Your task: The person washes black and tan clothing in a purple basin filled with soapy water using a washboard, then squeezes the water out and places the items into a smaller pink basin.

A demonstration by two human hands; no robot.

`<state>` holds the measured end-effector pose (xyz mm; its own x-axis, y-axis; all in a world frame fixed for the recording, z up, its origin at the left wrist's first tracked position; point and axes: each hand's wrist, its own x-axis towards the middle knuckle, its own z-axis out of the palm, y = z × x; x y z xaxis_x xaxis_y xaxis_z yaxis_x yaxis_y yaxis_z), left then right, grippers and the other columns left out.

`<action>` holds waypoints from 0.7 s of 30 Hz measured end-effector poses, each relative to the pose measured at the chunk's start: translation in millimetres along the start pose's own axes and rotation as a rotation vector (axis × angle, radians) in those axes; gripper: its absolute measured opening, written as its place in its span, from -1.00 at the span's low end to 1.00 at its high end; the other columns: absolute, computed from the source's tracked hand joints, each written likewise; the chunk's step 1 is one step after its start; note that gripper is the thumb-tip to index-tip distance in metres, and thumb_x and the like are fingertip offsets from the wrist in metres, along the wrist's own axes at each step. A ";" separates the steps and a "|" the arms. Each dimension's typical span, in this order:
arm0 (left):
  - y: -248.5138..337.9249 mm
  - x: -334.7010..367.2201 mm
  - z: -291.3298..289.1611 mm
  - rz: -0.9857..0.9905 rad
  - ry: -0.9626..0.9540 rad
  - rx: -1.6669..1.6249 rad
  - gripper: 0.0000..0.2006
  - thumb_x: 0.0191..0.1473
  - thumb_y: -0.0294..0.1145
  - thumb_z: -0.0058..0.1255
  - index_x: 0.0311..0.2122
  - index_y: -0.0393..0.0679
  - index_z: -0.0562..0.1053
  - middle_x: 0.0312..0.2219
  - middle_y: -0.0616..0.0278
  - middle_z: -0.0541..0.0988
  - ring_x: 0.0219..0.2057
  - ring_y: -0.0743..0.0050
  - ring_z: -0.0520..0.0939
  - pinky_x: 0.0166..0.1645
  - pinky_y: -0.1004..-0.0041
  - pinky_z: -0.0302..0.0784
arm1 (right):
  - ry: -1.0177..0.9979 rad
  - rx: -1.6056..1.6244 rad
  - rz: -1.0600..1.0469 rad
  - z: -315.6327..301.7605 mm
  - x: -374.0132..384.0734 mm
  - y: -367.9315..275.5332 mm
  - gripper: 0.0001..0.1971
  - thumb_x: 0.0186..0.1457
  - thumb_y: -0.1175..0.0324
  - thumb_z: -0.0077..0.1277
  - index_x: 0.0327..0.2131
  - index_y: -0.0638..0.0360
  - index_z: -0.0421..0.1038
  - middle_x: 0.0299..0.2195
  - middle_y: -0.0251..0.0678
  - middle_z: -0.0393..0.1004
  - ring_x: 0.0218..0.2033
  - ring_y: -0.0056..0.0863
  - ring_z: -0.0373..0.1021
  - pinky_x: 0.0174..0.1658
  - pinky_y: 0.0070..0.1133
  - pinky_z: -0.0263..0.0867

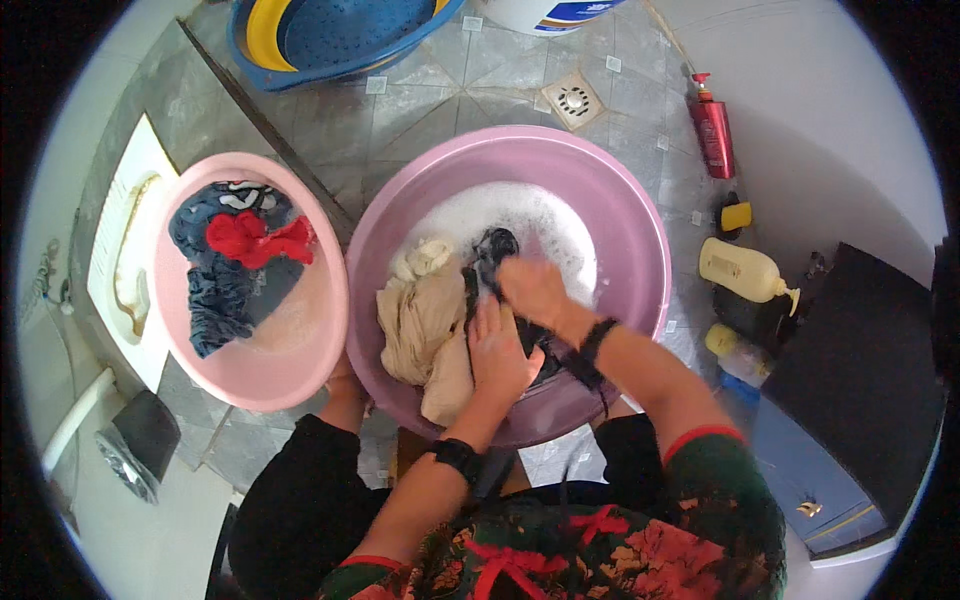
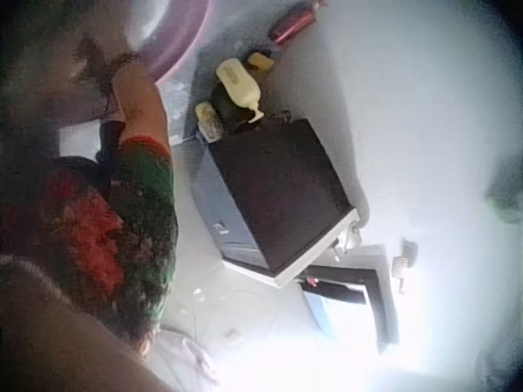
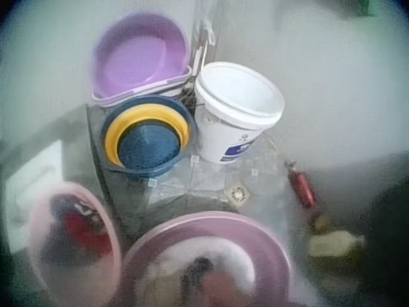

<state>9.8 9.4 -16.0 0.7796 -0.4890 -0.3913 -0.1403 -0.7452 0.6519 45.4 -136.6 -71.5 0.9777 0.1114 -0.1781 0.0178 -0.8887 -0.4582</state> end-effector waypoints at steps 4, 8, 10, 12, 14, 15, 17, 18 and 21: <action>9.5 -6.2 -7.9 0.019 -0.006 0.083 -0.06 -0.23 -0.13 0.26 0.22 -0.42 0.11 0.27 -0.17 0.09 0.27 -0.18 0.12 0.31 0.06 0.06 | 0.088 -0.239 0.114 -0.8 57.2 45.7 -0.81 0.05 0.28 -0.04 -0.52 0.17 0.37 -0.56 -0.20 0.44 -0.49 -0.08 0.43 -0.42 -0.29 0.36; 10.0 -38.9 -12.3 0.160 0.083 0.116 -0.31 -0.10 -0.17 0.16 0.20 -0.08 0.30 0.27 -0.17 0.10 0.30 -0.22 0.06 0.30 -0.08 0.01 | 0.278 -0.001 0.102 -13.0 57.6 32.0 -0.73 0.04 0.19 0.05 -0.52 0.22 0.40 -0.47 -0.13 0.42 -0.34 -0.06 0.39 -0.26 -0.29 0.34; 11.7 -51.8 -10.0 0.181 0.086 0.085 -0.46 -0.04 -0.19 0.11 0.13 0.10 0.42 0.26 -0.19 0.11 0.29 -0.27 0.06 0.29 -0.13 0.00 | 0.150 0.280 0.109 -26.8 35.5 17.4 -0.70 0.00 0.20 0.13 -0.56 0.22 0.34 -0.48 -0.11 0.35 -0.32 -0.08 0.32 -0.22 -0.27 0.26; 8.0 -54.7 -9.4 0.163 0.086 0.076 -0.47 -0.03 -0.19 0.10 0.12 0.10 0.44 0.25 -0.19 0.14 0.29 -0.30 0.07 0.29 -0.12 -0.01 | 0.115 0.428 -0.059 -25.5 -4.8 -9.4 -0.72 -0.03 0.25 0.12 -0.58 0.19 0.29 -0.51 -0.16 0.31 -0.40 -0.09 0.29 -0.28 -0.26 0.24; -2.3 -55.9 -0.4 0.138 0.046 0.090 -0.48 -0.06 -0.21 0.10 0.10 0.07 0.45 0.22 -0.22 0.17 0.28 -0.34 0.09 0.29 -0.13 0.01 | -0.026 0.294 -0.150 -31.8 -45.3 -51.2 -0.78 -0.12 0.28 0.11 -0.54 0.13 0.28 -0.53 -0.20 0.29 -0.44 -0.12 0.32 -0.40 -0.29 0.24; -9.8 -59.2 4.3 0.136 0.003 0.109 -0.49 -0.07 -0.22 0.10 0.08 0.07 0.47 0.21 -0.22 0.18 0.27 -0.34 0.09 0.28 -0.13 0.02 | -0.044 0.296 -0.212 -32.0 -52.9 -58.0 -0.80 -0.11 0.30 0.09 -0.53 0.13 0.28 -0.53 -0.19 0.30 -0.44 -0.11 0.33 -0.40 -0.29 0.25; -7.1 -53.8 4.9 0.190 0.064 0.045 -0.53 -0.11 -0.27 0.11 0.01 0.02 0.52 0.21 -0.26 0.18 0.27 -0.36 0.10 0.27 -0.12 0.07 | -0.092 0.169 -0.180 -24.6 -42.9 -40.5 -0.84 -0.10 0.34 0.07 -0.49 0.14 0.30 -0.51 -0.18 0.33 -0.42 -0.10 0.36 -0.39 -0.29 0.29; -2.9 -51.4 3.0 0.202 0.068 0.016 -0.55 -0.13 -0.28 0.12 -0.03 0.01 0.54 0.21 -0.28 0.16 0.26 -0.37 0.12 0.26 -0.12 0.09 | -0.121 0.055 -0.081 -11.2 -20.2 -18.5 -0.85 -0.10 0.36 0.05 -0.47 0.15 0.31 -0.50 -0.18 0.36 -0.41 -0.09 0.38 -0.37 -0.29 0.31; 6.6 -37.1 -0.8 0.270 0.096 -0.030 -0.61 -0.16 -0.33 0.13 -0.11 0.00 0.59 0.23 -0.32 0.13 0.25 -0.39 0.15 0.24 -0.11 0.14 | 0.067 -0.079 0.099 5.1 40.3 21.2 -0.86 -0.05 0.37 0.03 -0.39 0.17 0.34 -0.43 -0.13 0.44 -0.33 -0.07 0.44 -0.33 -0.26 0.36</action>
<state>-19.6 23.0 3.3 0.7708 -0.6218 -0.1387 -0.3335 -0.5793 0.7438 84.1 -148.7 -92.8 0.9873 -0.0058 -0.1589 -0.0652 -0.9264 -0.3710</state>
